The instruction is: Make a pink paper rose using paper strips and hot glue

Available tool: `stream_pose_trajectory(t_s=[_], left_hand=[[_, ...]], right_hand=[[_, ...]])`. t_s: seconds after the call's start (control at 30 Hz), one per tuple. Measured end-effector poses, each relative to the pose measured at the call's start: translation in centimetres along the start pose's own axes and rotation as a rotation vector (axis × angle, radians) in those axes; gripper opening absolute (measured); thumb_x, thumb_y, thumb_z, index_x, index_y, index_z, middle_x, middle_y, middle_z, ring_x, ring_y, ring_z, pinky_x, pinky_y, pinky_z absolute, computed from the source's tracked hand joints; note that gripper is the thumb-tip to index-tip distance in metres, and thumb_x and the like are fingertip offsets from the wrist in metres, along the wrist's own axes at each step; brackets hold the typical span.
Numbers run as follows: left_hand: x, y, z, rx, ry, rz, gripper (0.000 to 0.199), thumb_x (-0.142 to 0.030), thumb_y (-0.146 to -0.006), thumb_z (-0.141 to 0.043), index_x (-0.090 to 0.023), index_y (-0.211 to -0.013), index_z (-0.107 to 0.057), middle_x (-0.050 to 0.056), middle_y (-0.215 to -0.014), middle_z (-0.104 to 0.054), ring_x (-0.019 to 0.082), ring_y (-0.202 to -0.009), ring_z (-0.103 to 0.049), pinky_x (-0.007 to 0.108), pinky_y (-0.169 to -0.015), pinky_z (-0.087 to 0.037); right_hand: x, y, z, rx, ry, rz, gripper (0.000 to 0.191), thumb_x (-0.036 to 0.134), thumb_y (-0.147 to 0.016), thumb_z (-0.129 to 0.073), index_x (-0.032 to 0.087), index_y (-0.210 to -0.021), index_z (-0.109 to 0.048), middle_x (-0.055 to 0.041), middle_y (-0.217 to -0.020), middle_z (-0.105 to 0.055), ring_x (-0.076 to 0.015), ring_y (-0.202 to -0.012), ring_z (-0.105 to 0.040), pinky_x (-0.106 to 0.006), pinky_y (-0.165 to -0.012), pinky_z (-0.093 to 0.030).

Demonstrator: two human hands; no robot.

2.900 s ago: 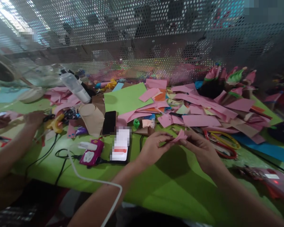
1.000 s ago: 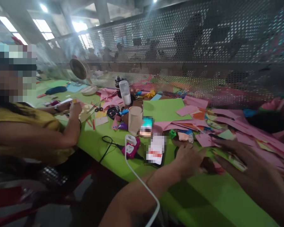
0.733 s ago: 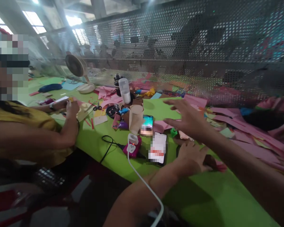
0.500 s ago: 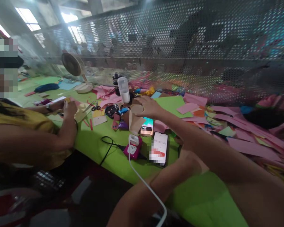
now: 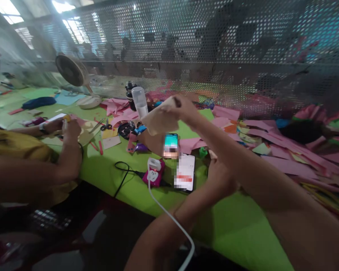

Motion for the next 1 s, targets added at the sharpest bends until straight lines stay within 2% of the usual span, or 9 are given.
stream_pose_trajectory(t_s=[0.1, 0.17, 0.23, 0.33, 0.47, 0.57, 0.7, 0.87, 1.0], left_hand=[[0.7, -0.3, 1.7, -0.095, 0.136, 0.101, 0.028, -0.025, -0.089, -0.059, -0.017, -0.115, -0.064, 0.014, -0.121, -0.065, 0.034, -0.119, -0.053, 0.057, -0.105, -0.041], [1.2, -0.3, 2.7, -0.183, 0.525, 0.165, 0.035, -0.025, -0.09, -0.058, -0.023, -0.125, -0.059, 0.009, -0.123, -0.066, 0.026, -0.115, -0.057, 0.047, -0.104, -0.045], [0.9, -0.2, 2.4, -0.173, 0.96, 0.186, 0.042, -0.03, -0.088, -0.062, -0.025, -0.13, -0.055, 0.008, -0.129, -0.063, 0.024, -0.118, -0.058, 0.041, -0.101, -0.048], [0.6, 0.5, 0.8, -0.113, 1.318, 0.335, 0.041, -0.029, -0.079, -0.075, -0.021, -0.117, -0.064, 0.01, -0.124, -0.065, 0.028, -0.118, -0.059, 0.044, -0.103, -0.048], [0.7, 1.2, -1.3, -0.059, 1.445, 0.508, 0.036, -0.023, -0.072, -0.08, -0.018, -0.105, -0.07, 0.011, -0.119, -0.068, 0.03, -0.11, -0.062, 0.053, -0.098, -0.05], [1.4, 1.1, -1.4, -0.118, 1.464, 0.501, 0.049, -0.018, -0.064, -0.085, -0.021, -0.11, -0.067, 0.008, -0.11, -0.071, 0.026, -0.101, -0.066, 0.047, -0.093, -0.054], [2.4, 0.9, -1.6, -0.142, 1.433, 0.496, 0.051, -0.027, -0.064, -0.087, -0.019, -0.109, -0.065, 0.008, -0.108, -0.072, 0.023, -0.104, -0.067, 0.037, -0.096, -0.052], [2.7, 0.8, -2.5, -0.047, 1.377, 0.474, 0.062, -0.048, -0.062, -0.086, -0.02, -0.113, -0.065, 0.011, -0.119, -0.069, 0.028, -0.112, -0.065, 0.037, -0.092, -0.052], [2.9, 0.9, -2.5, -0.037, 1.339, 0.419, 0.068, -0.054, -0.066, -0.083, -0.02, -0.12, -0.062, 0.012, -0.127, -0.067, 0.028, -0.122, -0.06, 0.038, -0.104, -0.045]], right_hand=[[-2.0, 4.7, 7.1, -0.142, -0.367, -0.112, 0.033, 0.031, -0.093, -0.051, 0.008, -0.116, -0.059, -0.0026, -0.108, -0.068, -0.0137, -0.098, -0.062, -0.024, -0.079, -0.044], [-4.6, 8.9, 11.1, -0.288, -0.581, -0.19, 0.023, 0.026, -0.087, -0.061, 0.014, -0.107, -0.064, -0.0015, -0.109, -0.07, -0.0121, -0.095, -0.064, -0.022, -0.078, -0.047], [-7.5, 13.3, 13.6, -0.456, -0.794, -0.237, 0.024, 0.033, -0.073, -0.076, 0.02, -0.091, -0.067, 0.0012, -0.1, -0.072, -0.0126, -0.09, -0.065, -0.021, -0.077, -0.051], [-11.3, 19.5, 13.7, -0.556, -0.938, -0.36, 0.043, 0.042, -0.054, -0.089, 0.025, -0.088, -0.069, 0.0044, -0.093, -0.073, -0.0124, -0.087, -0.066, -0.018, -0.074, -0.054], [-13.8, 24.6, 12.0, -0.436, -0.765, -0.485, 0.04, 0.046, -0.067, -0.082, 0.027, -0.099, -0.067, -0.0007, -0.107, -0.072, -0.0196, -0.1, -0.066, -0.027, -0.084, -0.055], [-14.3, 25.8, 12.3, -0.338, -0.472, -0.446, 0.063, 0.045, -0.061, -0.086, 0.029, -0.116, -0.061, -0.0047, -0.122, -0.065, -0.0268, -0.113, -0.061, -0.037, -0.091, -0.054], [-12.5, 25.0, 12.8, -0.288, -0.112, -0.221, 0.087, 0.046, -0.062, -0.086, 0.027, -0.138, -0.047, -0.0113, -0.142, -0.05, -0.0331, -0.131, -0.047, -0.049, -0.101, -0.048], [-10.7, 25.0, 12.6, -0.346, 0.085, -0.096, 0.065, 0.04, -0.076, -0.074, 0.026, -0.135, -0.05, -0.0124, -0.135, -0.056, -0.0316, -0.123, -0.053, -0.049, -0.099, -0.047], [-10.1, 25.9, 14.3, -0.496, 0.152, -0.058, 0.024, 0.028, -0.077, -0.069, 0.024, -0.101, -0.065, -0.0065, -0.102, -0.067, -0.0252, -0.096, -0.063, -0.039, -0.082, -0.051]])
Point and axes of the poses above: each hand's wrist, its own y-axis away from the middle knuckle, its own z-axis out of the back of the hand, x = y × z, the point moved 10 cm from there along -y, towards the middle knuckle
